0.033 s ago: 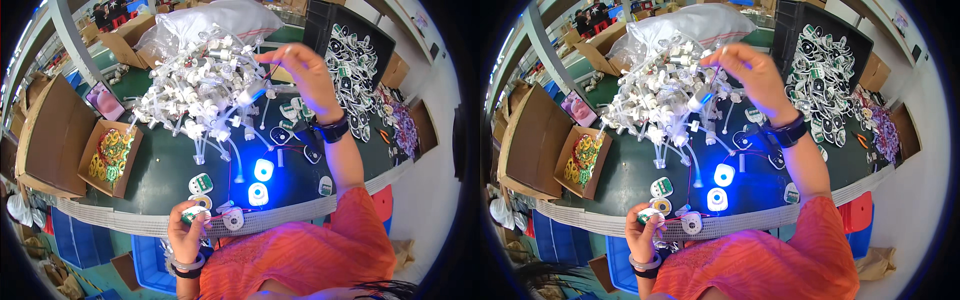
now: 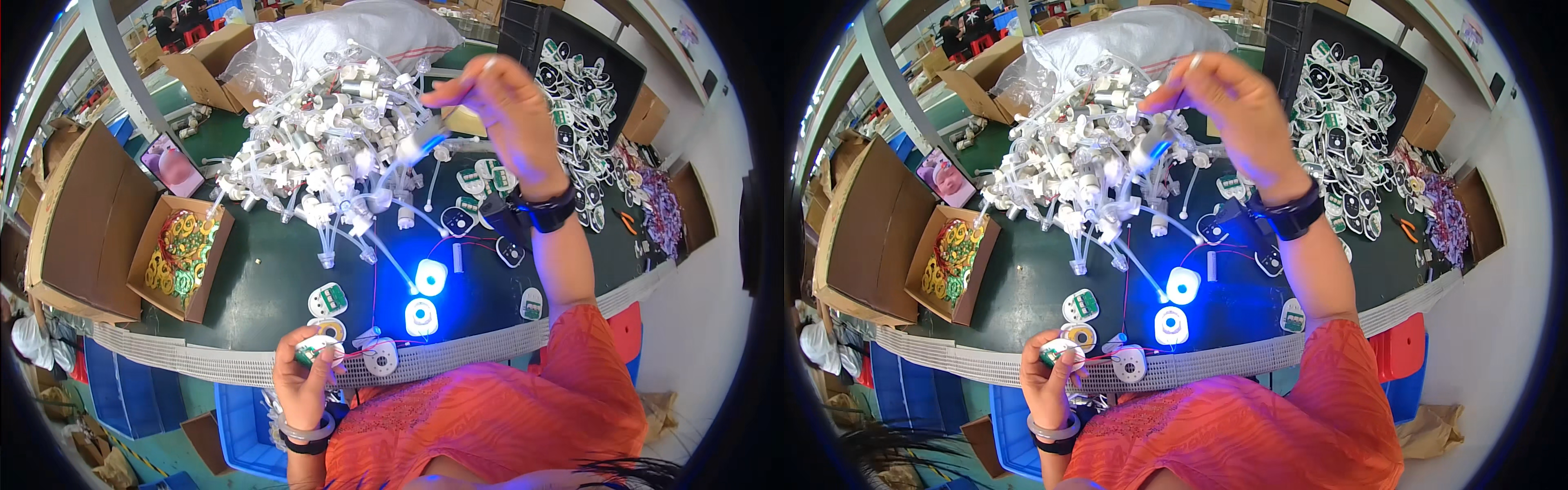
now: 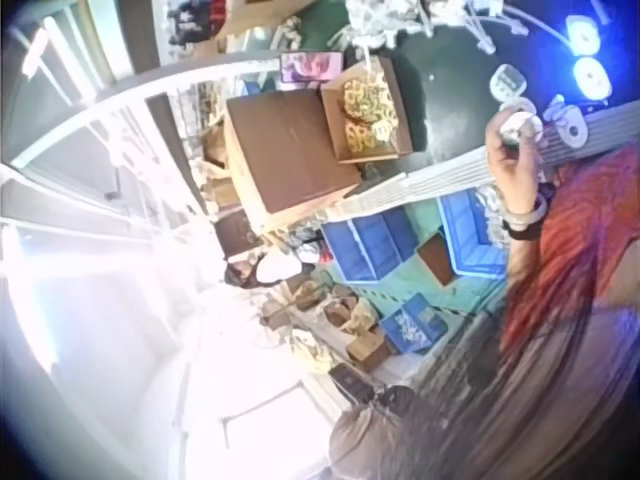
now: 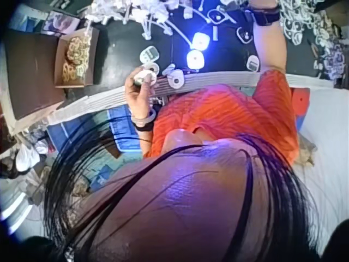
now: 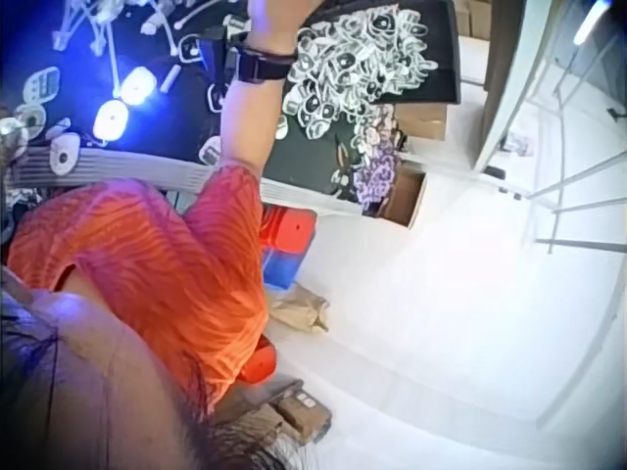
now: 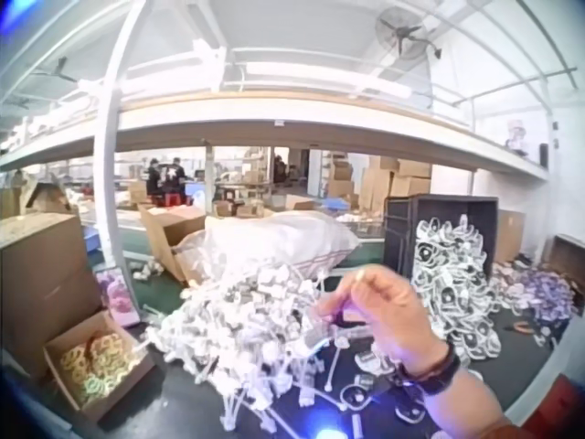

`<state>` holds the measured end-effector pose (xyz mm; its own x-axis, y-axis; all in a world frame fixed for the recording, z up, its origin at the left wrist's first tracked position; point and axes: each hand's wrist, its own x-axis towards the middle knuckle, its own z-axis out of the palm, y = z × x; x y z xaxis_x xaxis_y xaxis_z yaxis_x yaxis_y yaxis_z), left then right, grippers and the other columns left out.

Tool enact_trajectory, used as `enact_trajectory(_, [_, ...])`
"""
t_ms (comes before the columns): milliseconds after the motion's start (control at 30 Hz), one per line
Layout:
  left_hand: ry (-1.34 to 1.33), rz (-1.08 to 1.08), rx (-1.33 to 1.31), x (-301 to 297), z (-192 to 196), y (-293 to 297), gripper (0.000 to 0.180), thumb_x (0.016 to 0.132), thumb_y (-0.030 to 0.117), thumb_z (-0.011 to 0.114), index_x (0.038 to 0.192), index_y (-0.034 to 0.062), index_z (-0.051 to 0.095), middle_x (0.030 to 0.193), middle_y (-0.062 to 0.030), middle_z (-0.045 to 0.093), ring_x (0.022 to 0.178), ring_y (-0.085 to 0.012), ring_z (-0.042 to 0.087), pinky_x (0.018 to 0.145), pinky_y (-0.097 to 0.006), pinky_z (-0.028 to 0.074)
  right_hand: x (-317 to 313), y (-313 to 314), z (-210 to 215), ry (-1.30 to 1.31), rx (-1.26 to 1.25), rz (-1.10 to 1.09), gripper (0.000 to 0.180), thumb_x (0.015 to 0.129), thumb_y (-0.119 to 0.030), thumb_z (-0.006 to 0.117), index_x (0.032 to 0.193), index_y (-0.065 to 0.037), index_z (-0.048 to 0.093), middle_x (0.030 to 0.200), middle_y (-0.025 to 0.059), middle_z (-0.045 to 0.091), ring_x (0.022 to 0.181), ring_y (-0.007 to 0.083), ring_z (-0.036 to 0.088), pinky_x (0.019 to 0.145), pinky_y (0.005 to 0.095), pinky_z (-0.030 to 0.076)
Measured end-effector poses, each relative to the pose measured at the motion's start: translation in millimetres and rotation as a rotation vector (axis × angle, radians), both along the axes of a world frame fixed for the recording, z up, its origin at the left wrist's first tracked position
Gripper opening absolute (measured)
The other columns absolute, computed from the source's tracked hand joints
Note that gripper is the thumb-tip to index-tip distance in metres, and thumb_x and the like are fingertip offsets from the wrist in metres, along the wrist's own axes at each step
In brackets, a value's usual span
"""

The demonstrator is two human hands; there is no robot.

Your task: Assembling small electronic modules involving LEDs, circuit boards, and wires.

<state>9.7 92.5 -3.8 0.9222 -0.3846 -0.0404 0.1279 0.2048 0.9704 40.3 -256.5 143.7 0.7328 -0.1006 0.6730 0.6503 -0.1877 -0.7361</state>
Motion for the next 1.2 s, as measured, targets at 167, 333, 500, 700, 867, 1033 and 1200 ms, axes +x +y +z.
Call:
enact_trajectory(167, [-0.021,0.036,0.028,-0.3,9.6,1.7,0.031,0.088,0.003,0.065,0.117,0.0025,0.054,0.081,-0.0073,0.065,0.057,-0.0116,0.060,0.046,-0.020,0.044,-18.8,10.5,49.3,-0.274,0.224,0.015,0.024,0.104,-0.027,0.041,0.108,-0.007,0.054,0.064,-0.0033,0.042,0.053,0.0076,0.044,0.067,0.0311,0.051])
enact_trajectory(333, [-0.037,0.078,0.030,5.4,10.6,-2.6,0.028,0.091,0.007,0.061,0.118,0.0018,0.054,0.081,-0.0079,0.064,0.056,-0.0110,0.059,0.045,-0.019,0.042,-52.4,21.9,29.9,0.124,-0.051,-0.077,0.025,0.094,-0.010,0.052,0.113,0.001,0.064,0.102,0.0081,0.069,0.073,0.0058,0.055,0.072,0.0236,0.048])
enact_trajectory(500, [0.115,-0.081,-0.192,15.8,11.8,-12.1,0.042,0.097,0.006,0.048,0.138,0.0027,0.039,0.108,-0.0132,0.062,0.080,-0.0141,0.064,0.047,-0.020,0.047,-75.5,94.4,-18.7,0.657,-0.510,0.044,0.030,0.091,-0.013,0.057,0.119,-0.004,0.059,0.086,0.0092,0.069,0.083,0.0200,0.068,0.073,0.0299,0.051])
enact_trajectory(700, [0.019,-0.074,-0.085,13.0,8.5,-29.3,0.043,0.097,0.005,0.050,0.137,0.0027,0.037,0.112,-0.0138,0.061,0.090,-0.0172,0.066,0.057,-0.023,0.056,-58.4,123.4,-103.3,0.399,-0.471,0.134,0.010,0.086,-0.009,0.062,0.093,-0.004,0.058,0.072,0.0107,0.065,0.061,0.0263,0.063,0.054,0.0367,0.044])
enact_trajectory(867, [0.026,-0.134,-0.100,6.9,8.8,-29.3,0.038,0.098,0.005,0.050,0.134,0.0009,0.039,0.117,-0.0137,0.060,0.102,-0.0197,0.065,0.072,-0.027,0.060,-51.5,127.6,-114.8,0.455,-0.422,0.076,0.007,0.084,-0.009,0.065,0.090,-0.005,0.063,0.076,0.0080,0.068,0.069,0.0217,0.067,0.060,0.0318,0.048])
enact_trajectory(1033, [0.018,-0.140,-0.063,4.2,8.2,-32.5,0.039,0.098,0.005,0.048,0.136,-0.0004,0.037,0.120,-0.0162,0.059,0.101,-0.0227,0.065,0.075,-0.030,0.060,-51.8,126.1,-120.8,0.449,-0.427,0.053,0.006,0.083,-0.008,0.066,0.088,-0.006,0.063,0.075,0.0070,0.069,0.068,0.0205,0.067,0.060,0.0309,0.048])
enact_trajectory(1200, [-0.002,-0.154,-0.043,5.6,6.0,-33.2,0.041,0.098,0.004,0.047,0.137,-0.0009,0.037,0.120,-0.0179,0.058,0.099,-0.0238,0.066,0.075,-0.033,0.061,-49.6,125.8,-123.5,0.461,-0.449,0.055,0.005,0.083,-0.007,0.066,0.087,-0.005,0.063,0.074,0.0060,0.069,0.067,0.0191,0.067,0.061,0.0296,0.049])
